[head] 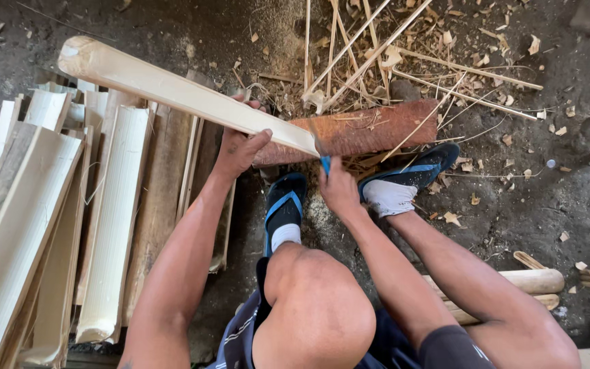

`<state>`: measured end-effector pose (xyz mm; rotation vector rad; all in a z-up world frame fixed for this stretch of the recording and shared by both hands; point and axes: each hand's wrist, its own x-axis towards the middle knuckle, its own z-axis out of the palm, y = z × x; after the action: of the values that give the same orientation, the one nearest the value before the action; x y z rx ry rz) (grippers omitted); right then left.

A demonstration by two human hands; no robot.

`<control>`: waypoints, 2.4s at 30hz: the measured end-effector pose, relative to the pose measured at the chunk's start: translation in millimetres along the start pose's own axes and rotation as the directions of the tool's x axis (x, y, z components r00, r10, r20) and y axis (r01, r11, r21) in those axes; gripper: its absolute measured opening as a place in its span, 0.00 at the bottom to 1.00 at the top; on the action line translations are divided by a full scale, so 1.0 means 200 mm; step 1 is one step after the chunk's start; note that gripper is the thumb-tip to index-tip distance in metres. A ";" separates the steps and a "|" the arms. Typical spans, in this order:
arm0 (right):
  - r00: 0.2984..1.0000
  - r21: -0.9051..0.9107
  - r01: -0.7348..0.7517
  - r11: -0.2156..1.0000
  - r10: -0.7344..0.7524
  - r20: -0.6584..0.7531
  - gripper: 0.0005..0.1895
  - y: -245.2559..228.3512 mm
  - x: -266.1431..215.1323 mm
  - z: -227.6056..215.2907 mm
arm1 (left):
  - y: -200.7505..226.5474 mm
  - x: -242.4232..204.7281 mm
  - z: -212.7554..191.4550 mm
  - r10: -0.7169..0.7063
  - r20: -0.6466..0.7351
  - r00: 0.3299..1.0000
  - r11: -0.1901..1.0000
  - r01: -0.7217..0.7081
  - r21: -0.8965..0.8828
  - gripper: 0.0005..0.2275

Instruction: The person sits on the ground and uses a knife to shave and shape a piece of wood placed on a brick. They repeatedly rotate the wood and remove thin shavings, then set the shaped piece aside and pick up another piece to continue the process.

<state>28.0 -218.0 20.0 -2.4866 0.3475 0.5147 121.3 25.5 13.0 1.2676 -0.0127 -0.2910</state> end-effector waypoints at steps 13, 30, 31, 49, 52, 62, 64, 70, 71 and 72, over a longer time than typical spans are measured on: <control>0.940 0.166 0.261 0.951 -0.212 -0.267 0.18 -0.05 -0.05 -0.10 | -0.09 -0.01 -0.03 0.052 -0.041 0.998 0.998 -0.053 -0.044 0.36; 0.975 0.125 0.110 0.986 -0.083 -0.204 0.17 -0.03 -0.12 -0.03 | -0.09 -0.32 0.35 0.542 -0.108 0.834 0.839 -0.528 0.132 0.26; 0.962 0.147 0.153 0.977 -0.113 -0.248 0.16 -0.05 -0.16 -0.04 | -0.15 -0.33 0.36 0.560 -0.133 0.818 0.825 -0.535 0.181 0.27; 0.949 0.190 0.209 0.959 -0.152 -0.277 0.16 -0.05 -0.11 -0.04 | -0.50 -0.26 0.40 0.652 -0.278 0.705 0.753 -0.645 0.132 0.29; 0.998 0.000 0.037 0.999 -0.037 -0.056 0.17 0.04 -0.03 0.03 | -0.48 -0.28 0.36 0.694 -0.207 0.690 0.718 -0.638 0.278 0.30; 0.949 0.260 0.136 0.956 -0.050 -0.311 0.17 -0.02 -0.09 -0.03 | -0.53 -0.25 0.37 0.681 -0.278 0.677 0.731 -0.654 0.196 0.31; 0.972 0.187 0.067 0.980 -0.022 -0.234 0.17 0.07 -0.06 0.09 | -0.50 -0.27 0.35 0.675 -0.219 0.704 0.737 -0.643 0.206 0.31; 0.999 0.053 0.015 0.998 -0.012 -0.047 0.17 0.28 0.01 0.15 | -0.24 -0.35 0.26 0.307 -0.199 0.931 0.911 -0.348 -0.221 0.33; 0.999 0.088 0.012 0.996 -0.008 -0.046 0.16 0.28 -0.03 0.13 | -0.21 -0.36 0.21 0.322 -0.252 0.913 0.947 -0.314 0.071 0.30; 0.999 0.125 0.016 0.992 -0.009 -0.053 0.15 0.26 -0.04 0.09 | -0.17 -0.33 0.17 0.360 -0.290 0.887 0.901 -0.248 0.356 0.28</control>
<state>-2.1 -248.3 -14.8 -2.3823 0.3733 0.4103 44.1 -0.2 0.2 1.5933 0.0463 0.2277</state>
